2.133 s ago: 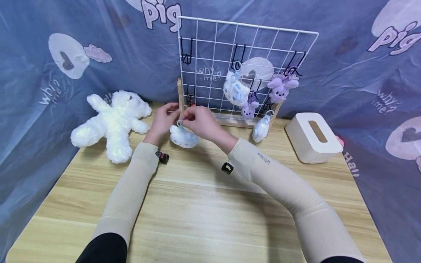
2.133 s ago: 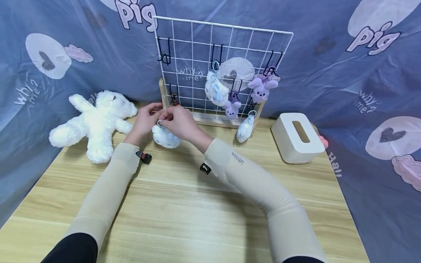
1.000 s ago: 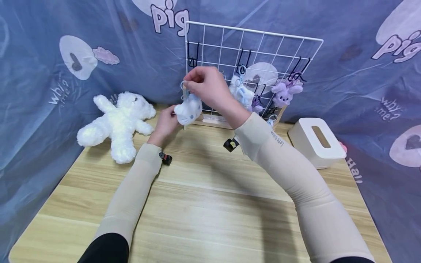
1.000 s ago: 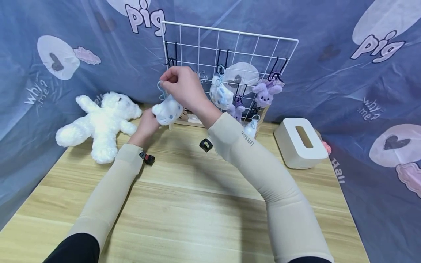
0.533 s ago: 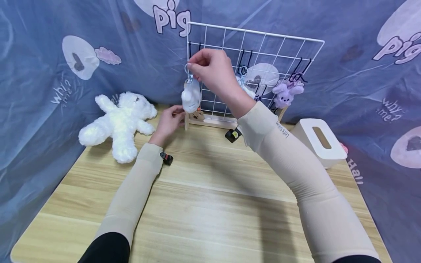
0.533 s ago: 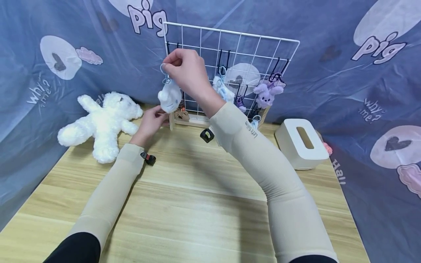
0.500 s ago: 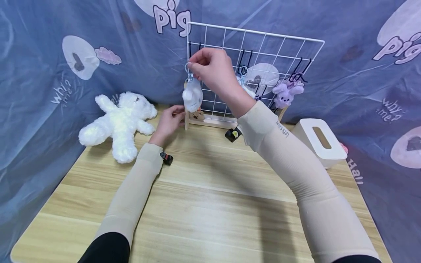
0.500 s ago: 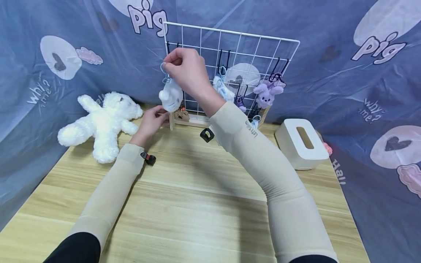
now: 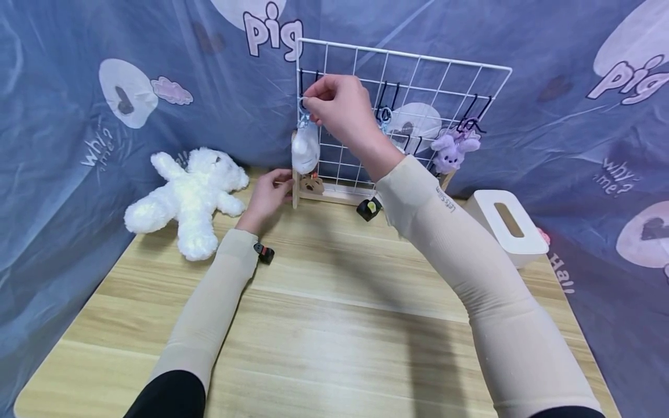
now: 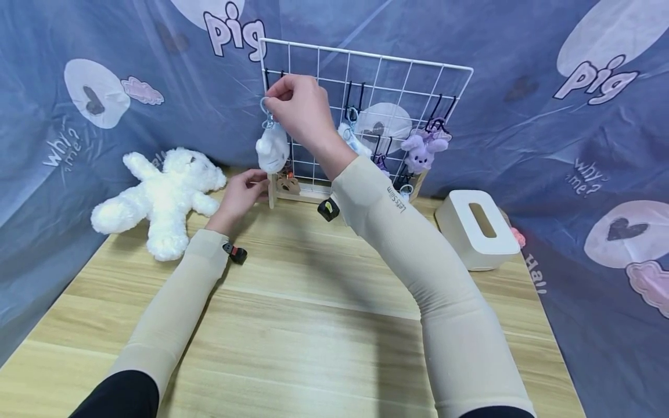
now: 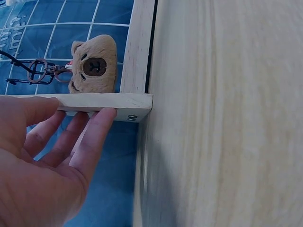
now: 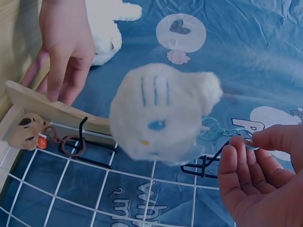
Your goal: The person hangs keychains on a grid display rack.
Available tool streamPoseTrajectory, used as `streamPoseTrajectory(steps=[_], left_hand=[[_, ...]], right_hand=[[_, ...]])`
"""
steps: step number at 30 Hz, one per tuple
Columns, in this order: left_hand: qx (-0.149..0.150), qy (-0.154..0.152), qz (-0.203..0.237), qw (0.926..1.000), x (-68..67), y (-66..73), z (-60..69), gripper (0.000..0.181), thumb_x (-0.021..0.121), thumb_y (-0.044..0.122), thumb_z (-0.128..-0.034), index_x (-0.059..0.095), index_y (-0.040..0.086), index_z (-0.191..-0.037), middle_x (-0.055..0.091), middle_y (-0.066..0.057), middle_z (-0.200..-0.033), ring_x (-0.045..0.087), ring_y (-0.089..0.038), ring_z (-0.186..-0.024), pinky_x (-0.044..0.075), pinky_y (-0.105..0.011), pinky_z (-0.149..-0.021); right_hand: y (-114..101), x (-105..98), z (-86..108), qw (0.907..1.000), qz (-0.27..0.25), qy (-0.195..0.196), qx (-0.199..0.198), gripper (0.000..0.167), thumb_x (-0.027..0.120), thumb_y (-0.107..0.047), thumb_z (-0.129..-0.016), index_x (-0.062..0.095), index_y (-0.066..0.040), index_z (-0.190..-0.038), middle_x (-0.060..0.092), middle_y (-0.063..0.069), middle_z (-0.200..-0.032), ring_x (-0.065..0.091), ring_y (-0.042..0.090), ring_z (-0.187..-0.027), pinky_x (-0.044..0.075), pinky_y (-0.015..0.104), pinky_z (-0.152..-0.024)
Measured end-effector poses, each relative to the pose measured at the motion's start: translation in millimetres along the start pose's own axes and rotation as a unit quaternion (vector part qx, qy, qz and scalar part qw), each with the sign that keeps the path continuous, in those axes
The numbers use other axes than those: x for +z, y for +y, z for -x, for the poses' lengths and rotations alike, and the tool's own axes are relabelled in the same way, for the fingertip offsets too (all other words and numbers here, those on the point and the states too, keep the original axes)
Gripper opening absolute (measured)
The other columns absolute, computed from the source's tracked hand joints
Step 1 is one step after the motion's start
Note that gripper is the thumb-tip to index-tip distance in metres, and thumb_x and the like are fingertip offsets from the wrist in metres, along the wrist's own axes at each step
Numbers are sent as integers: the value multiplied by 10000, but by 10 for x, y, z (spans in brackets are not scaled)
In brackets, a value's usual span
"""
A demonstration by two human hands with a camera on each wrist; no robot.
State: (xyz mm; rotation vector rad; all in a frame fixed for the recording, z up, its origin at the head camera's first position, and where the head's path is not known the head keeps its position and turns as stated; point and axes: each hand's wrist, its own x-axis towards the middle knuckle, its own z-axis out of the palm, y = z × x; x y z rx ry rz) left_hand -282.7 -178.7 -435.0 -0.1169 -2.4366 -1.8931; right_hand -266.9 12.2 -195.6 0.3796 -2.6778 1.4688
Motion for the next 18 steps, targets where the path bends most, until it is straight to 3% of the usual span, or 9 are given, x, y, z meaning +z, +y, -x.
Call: streamPoseTrajectory(steps=[9, 18], left_hand=[[-127, -42, 149, 9998, -9, 21, 25, 397, 609, 79, -1150, 613, -60, -1523, 637, -300, -1434, 680, -455, -1282, 717, -544, -1050], [-4, -32, 6, 10000, 1, -9, -4, 381, 603, 61, -1147, 625, -76, -1502, 641, -311, -1433, 689, -451, -1275, 720, -526, -1046]], right_hand=[[27, 72, -54, 9999, -93, 62, 67, 78, 724, -153, -1072, 798, -129, -1067, 724, -81, -862, 726, 97, -798, 671, 210, -775], [39, 141, -113, 9996, -182, 125, 173, 95, 726, -179, -1076, 808, -132, -1077, 740, -60, -895, 717, 94, -800, 691, 218, -796]])
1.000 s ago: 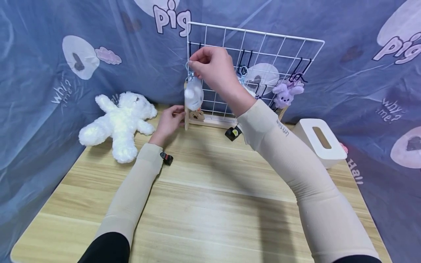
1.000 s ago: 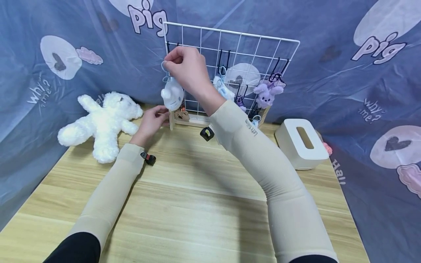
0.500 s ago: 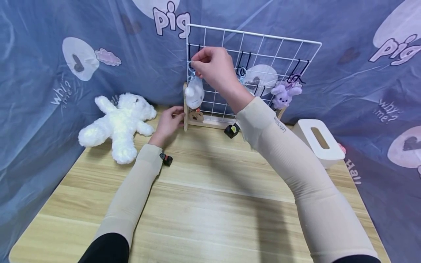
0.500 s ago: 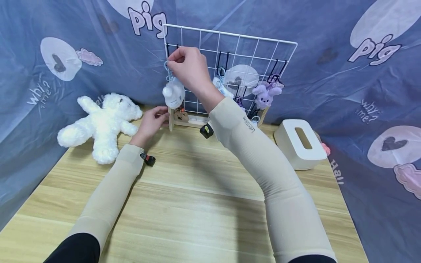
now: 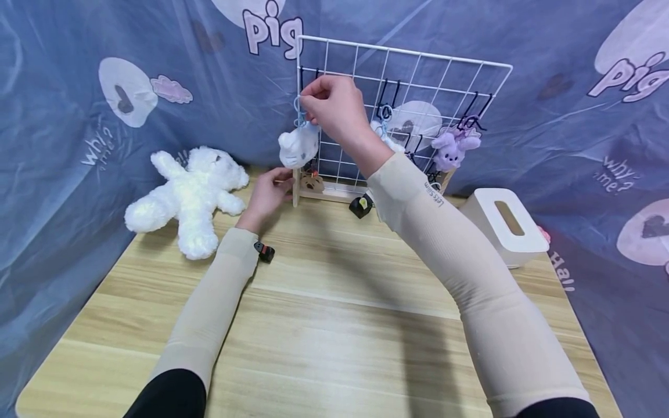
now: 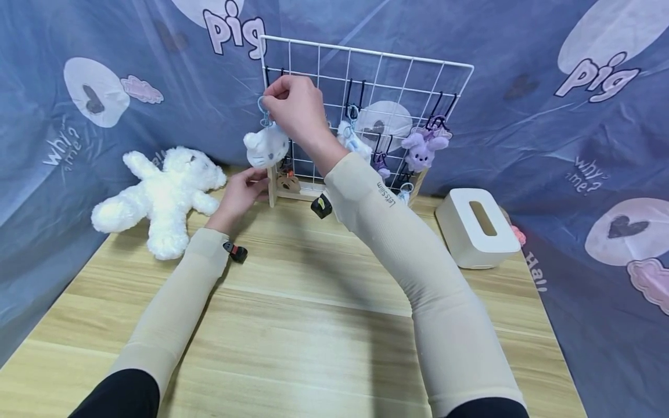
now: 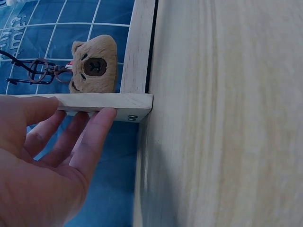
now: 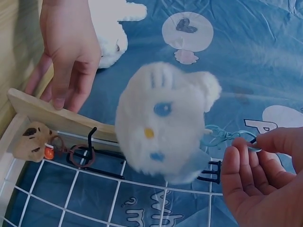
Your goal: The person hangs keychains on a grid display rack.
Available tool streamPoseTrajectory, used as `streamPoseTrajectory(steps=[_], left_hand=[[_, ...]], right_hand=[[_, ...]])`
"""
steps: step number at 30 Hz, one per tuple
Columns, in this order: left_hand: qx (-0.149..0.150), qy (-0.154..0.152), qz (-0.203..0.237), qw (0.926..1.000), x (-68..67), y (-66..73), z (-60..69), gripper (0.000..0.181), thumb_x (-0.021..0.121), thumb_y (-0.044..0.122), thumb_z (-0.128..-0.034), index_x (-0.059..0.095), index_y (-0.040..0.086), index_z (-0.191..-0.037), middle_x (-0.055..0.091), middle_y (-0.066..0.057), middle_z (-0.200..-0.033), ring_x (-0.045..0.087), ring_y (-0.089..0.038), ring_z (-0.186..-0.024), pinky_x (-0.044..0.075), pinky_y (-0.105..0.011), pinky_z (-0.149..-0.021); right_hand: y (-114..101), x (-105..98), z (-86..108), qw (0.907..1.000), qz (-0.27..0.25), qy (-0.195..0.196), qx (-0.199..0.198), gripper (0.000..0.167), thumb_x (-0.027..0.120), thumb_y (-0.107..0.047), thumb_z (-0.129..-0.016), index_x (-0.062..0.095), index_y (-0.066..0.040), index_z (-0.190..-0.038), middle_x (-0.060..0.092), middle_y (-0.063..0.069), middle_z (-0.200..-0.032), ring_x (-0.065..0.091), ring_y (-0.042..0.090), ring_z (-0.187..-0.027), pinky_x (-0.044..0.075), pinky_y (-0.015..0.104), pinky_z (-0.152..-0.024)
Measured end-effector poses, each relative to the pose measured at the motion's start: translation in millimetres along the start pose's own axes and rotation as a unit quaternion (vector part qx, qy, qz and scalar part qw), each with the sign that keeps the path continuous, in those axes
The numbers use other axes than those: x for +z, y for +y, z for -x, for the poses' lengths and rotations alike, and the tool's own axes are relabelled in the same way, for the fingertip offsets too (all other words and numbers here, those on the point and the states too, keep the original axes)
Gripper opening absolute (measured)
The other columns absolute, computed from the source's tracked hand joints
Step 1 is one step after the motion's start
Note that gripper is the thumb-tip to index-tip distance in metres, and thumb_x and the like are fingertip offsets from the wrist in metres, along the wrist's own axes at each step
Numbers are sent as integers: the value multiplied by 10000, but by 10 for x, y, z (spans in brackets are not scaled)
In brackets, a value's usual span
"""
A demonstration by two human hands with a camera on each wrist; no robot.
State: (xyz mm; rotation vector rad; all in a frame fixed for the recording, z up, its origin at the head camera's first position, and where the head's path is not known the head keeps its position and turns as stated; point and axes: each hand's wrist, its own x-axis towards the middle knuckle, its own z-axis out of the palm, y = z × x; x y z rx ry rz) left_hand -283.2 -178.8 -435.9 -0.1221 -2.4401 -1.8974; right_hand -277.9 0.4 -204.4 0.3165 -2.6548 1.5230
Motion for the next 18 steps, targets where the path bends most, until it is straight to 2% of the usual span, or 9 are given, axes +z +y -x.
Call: streamPoseTrajectory(steps=[10, 18], left_hand=[[-105, 30, 82, 9999, 3, 10, 9, 395, 609, 88, -1152, 622, -58, -1519, 634, -300, -1451, 681, -442, -1275, 719, -521, -1054], [-107, 19, -21, 9999, 3, 4, 2, 400, 619, 108, -1152, 623, -51, -1520, 643, -292, -1454, 697, -446, -1266, 724, -499, -1046]], right_hand=[[22, -24, 12, 9985, -483, -46, 233, 96, 744, -164, -1085, 807, -98, -1113, 782, 15, -1004, 735, 110, -829, 712, 255, -835], [70, -7, -35, 9992, -294, 7, 272, 103, 728, -178, -1096, 802, -109, -1113, 773, 1, -1004, 741, 108, -835, 715, 263, -850]])
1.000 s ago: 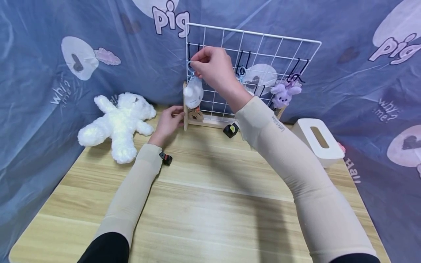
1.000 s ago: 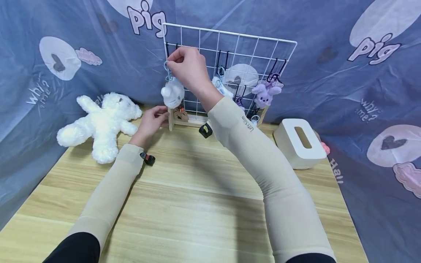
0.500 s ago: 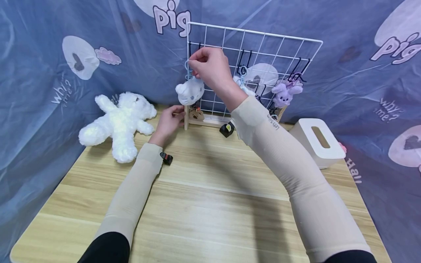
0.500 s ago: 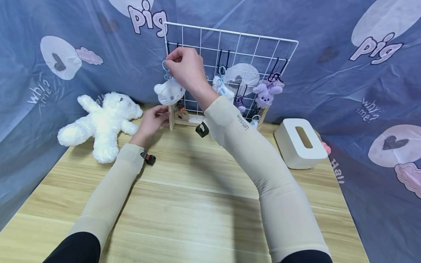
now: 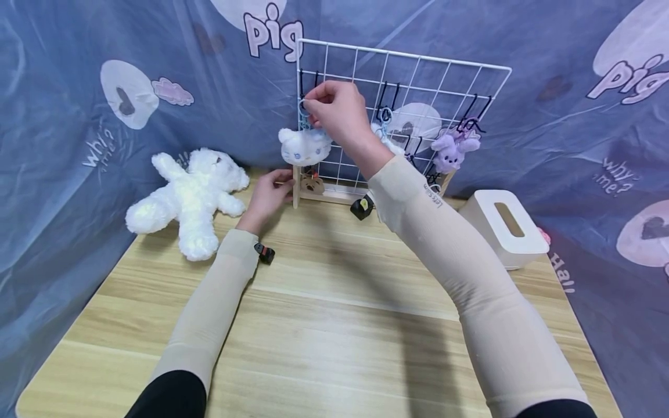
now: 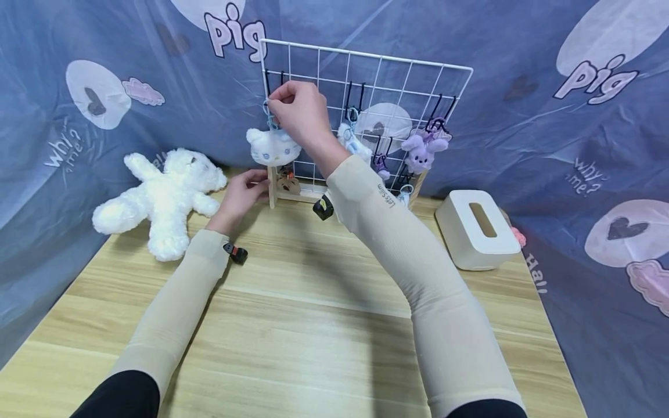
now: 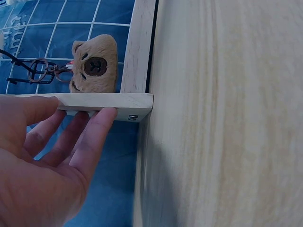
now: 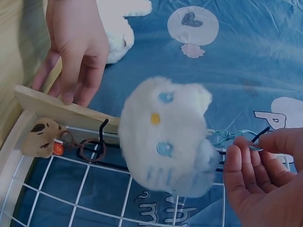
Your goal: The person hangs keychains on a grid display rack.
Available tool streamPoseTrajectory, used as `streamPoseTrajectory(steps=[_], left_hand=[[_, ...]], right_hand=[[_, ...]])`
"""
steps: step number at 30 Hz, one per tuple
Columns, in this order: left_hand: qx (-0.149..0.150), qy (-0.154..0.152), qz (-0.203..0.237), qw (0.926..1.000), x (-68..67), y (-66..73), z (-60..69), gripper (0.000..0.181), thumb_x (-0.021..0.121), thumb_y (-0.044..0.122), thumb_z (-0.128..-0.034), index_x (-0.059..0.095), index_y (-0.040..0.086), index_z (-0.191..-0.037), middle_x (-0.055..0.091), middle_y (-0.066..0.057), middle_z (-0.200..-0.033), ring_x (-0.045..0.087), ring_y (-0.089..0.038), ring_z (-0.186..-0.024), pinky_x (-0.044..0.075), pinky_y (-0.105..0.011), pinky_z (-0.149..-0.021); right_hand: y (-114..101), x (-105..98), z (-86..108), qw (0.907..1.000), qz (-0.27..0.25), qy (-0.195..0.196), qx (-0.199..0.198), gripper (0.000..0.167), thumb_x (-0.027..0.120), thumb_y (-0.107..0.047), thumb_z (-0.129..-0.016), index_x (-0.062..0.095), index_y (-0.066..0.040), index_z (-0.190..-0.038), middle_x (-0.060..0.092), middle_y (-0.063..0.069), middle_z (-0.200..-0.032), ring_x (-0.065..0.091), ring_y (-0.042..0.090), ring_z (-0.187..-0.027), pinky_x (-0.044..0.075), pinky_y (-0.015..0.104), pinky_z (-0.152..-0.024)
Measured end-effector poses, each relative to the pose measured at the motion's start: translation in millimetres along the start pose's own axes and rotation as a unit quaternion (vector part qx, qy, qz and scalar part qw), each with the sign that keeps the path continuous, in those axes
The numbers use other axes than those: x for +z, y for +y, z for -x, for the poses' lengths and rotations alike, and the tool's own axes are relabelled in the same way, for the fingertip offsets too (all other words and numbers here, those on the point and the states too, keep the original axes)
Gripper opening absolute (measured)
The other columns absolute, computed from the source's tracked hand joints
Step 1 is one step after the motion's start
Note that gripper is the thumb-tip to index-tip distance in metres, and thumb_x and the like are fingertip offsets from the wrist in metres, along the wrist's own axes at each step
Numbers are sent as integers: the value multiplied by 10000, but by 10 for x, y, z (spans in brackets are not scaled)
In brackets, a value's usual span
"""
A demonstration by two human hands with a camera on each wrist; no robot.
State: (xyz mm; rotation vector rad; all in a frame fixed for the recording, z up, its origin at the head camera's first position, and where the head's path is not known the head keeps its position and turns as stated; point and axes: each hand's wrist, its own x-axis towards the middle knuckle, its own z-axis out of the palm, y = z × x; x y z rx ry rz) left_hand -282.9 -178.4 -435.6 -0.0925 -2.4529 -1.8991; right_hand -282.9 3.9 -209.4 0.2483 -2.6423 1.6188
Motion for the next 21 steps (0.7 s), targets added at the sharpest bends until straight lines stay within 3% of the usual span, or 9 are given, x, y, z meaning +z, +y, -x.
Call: streamPoseTrajectory(steps=[8, 21], left_hand=[[12, -17, -117, 9999, 0, -9, 20, 406, 616, 122, -1154, 620, -34, -1529, 656, -272, -1461, 716, -394, -1210, 726, -495, -1033], [-9, -12, -89, 10000, 0, 17, 31, 389, 611, 119, -1158, 631, -22, -1520, 662, -266, -1435, 722, -424, -1207, 734, -488, -1008]], right_hand=[[40, 31, -80, 9998, 120, 136, 5, 122, 712, -177, -1097, 809, -109, -1126, 757, -47, -954, 757, 108, -849, 701, 223, -819], [77, 52, -191, 9958, 800, 417, -142, 154, 659, -173, -1091, 808, -138, -1102, 693, -112, -830, 722, 56, -813, 649, 196, -781]])
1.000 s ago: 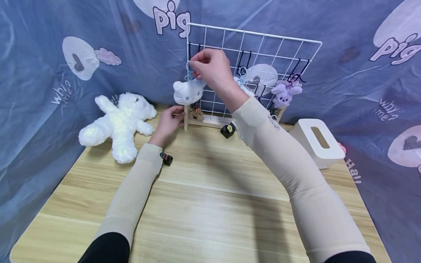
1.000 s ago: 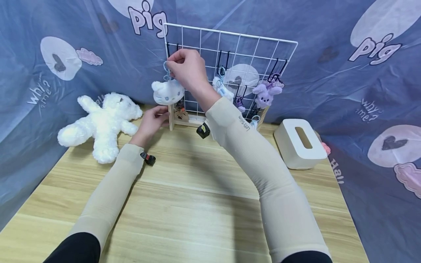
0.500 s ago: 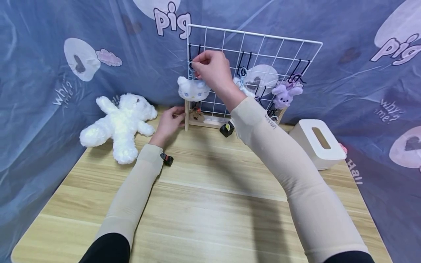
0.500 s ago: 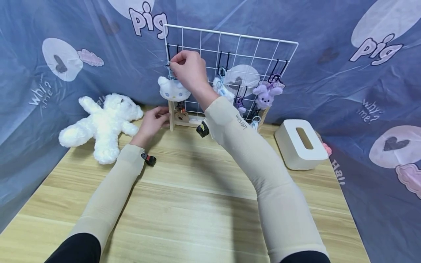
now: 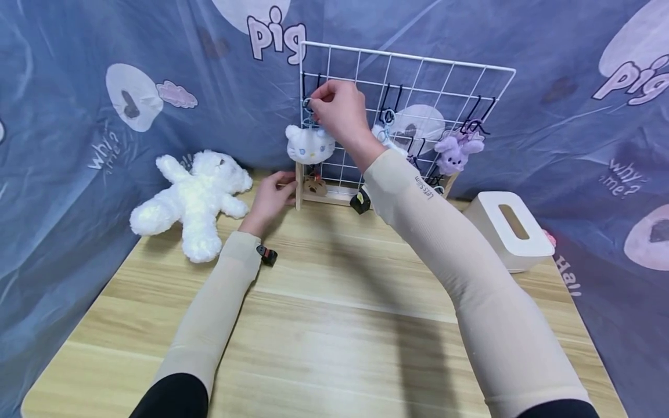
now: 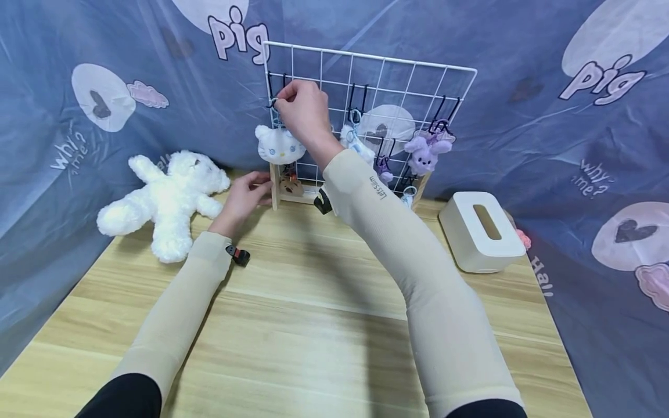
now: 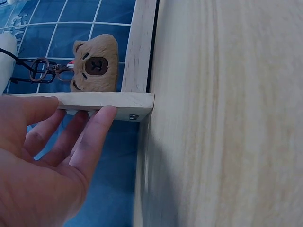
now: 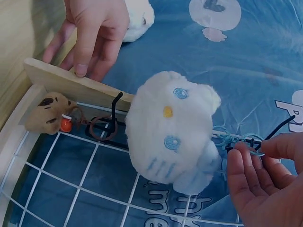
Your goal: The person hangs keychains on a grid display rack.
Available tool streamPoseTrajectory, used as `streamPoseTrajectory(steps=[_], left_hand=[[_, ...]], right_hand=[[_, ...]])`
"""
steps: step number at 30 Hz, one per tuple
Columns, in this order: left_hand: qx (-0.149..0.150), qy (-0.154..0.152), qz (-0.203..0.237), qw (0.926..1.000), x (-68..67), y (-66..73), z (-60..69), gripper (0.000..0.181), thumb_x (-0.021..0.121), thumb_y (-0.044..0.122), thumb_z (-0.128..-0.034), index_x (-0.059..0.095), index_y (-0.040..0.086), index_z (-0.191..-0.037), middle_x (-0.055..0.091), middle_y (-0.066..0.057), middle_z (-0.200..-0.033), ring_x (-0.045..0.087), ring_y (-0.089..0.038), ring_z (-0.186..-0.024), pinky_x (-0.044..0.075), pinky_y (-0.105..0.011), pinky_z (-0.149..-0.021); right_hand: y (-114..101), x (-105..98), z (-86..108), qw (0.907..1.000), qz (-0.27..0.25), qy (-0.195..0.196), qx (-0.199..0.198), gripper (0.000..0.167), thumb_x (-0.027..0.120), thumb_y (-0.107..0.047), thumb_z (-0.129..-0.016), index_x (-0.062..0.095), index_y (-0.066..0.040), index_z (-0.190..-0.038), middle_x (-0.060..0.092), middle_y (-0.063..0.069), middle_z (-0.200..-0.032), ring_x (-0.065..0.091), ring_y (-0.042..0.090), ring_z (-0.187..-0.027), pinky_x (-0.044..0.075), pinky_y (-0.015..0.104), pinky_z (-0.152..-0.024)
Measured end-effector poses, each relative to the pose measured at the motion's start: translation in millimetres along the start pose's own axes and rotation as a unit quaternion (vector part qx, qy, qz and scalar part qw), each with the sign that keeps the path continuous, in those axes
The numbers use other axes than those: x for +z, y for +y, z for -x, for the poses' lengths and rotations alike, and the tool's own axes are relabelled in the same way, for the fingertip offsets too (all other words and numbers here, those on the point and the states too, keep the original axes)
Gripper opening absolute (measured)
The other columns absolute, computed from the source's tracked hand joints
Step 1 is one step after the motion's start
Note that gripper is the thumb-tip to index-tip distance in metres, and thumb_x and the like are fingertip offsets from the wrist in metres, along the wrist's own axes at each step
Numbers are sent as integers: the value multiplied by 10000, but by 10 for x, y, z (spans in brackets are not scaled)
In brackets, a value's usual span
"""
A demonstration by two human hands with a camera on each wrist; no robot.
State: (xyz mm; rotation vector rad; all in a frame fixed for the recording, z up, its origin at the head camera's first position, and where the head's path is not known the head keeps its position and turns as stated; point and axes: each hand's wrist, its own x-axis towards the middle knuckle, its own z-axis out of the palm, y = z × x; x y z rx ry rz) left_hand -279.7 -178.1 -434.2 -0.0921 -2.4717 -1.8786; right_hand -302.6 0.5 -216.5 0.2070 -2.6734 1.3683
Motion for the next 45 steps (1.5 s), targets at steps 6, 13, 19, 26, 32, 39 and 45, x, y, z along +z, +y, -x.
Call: streamPoseTrajectory(steps=[6, 13, 19, 26, 32, 39, 45], left_hand=[[18, 34, -168, 9999, 2, -6, 3, 379, 616, 121, -1155, 642, -23, -1504, 674, -266, -1414, 727, -421, -1194, 734, -500, -1009], [51, 58, -238, 9997, 22, 9, -4, 366, 610, 104, -1152, 638, -51, -1482, 670, -272, -1404, 723, -418, -1176, 738, -510, -991], [58, -30, -313, 9995, 33, -2, -2, 375, 602, 106, -1156, 626, -55, -1493, 668, -277, -1411, 725, -426, -1183, 738, -503, -1000], [277, -155, -1250, 9916, -46, 46, 55, 387, 619, 191, -1158, 647, -54, -1455, 718, -261, -1346, 722, -409, -1182, 693, -530, -1062], [729, -470, -2688, 9593, -240, 172, 282, 510, 655, 276, -1136, 593, -46, -1528, 718, -277, -1409, 698, -456, -1287, 612, -606, -1180], [1322, -966, -4360, 8849, -578, 398, 740, 594, 664, 390, -1132, 582, 10, -1581, 589, -267, -1625, 547, -497, -1513, 477, -684, -1317], [1315, -697, -4498, 8806, -784, 485, 1015, 671, 590, 519, -1149, 569, 19, -1596, 575, -264, -1617, 522, -490, -1513, 473, -692, -1299]], right_hand=[[0, 7, 4, 9995, 277, 117, -30, 134, 670, -188, -1092, 797, -150, -1081, 671, -119, -830, 714, 59, -830, 608, 209, -772], [11, -29, 3, 9994, 309, 117, -107, 115, 689, -179, -1084, 800, -149, -1069, 681, -117, -859, 724, 50, -827, 639, 206, -796], [46, -82, 64, 9992, 316, 176, -162, 145, 688, -203, -1076, 816, -137, -1095, 704, -111, -865, 717, 54, -824, 631, 199, -785], [92, -269, 351, 9998, -139, 39, -134, 157, 697, -247, -1088, 818, -156, -1133, 761, -64, -920, 739, 97, -869, 623, 205, -758], [198, -561, 704, 9982, -554, -115, -177, 187, 697, -227, -1089, 814, -135, -1203, 810, 16, -1063, 768, 159, -958, 660, 234, -847], [600, -917, 1107, 9960, -420, 6, -787, 242, 734, -264, -1092, 827, -78, -1216, 797, 8, -1008, 707, 116, -901, 615, 203, -809], [1100, -1267, 1540, 9957, 472, 510, -611, 302, 773, -421, -1073, 846, -194, -1258, 826, -96, -1096, 698, -22, -934, 553, 86, -810]])
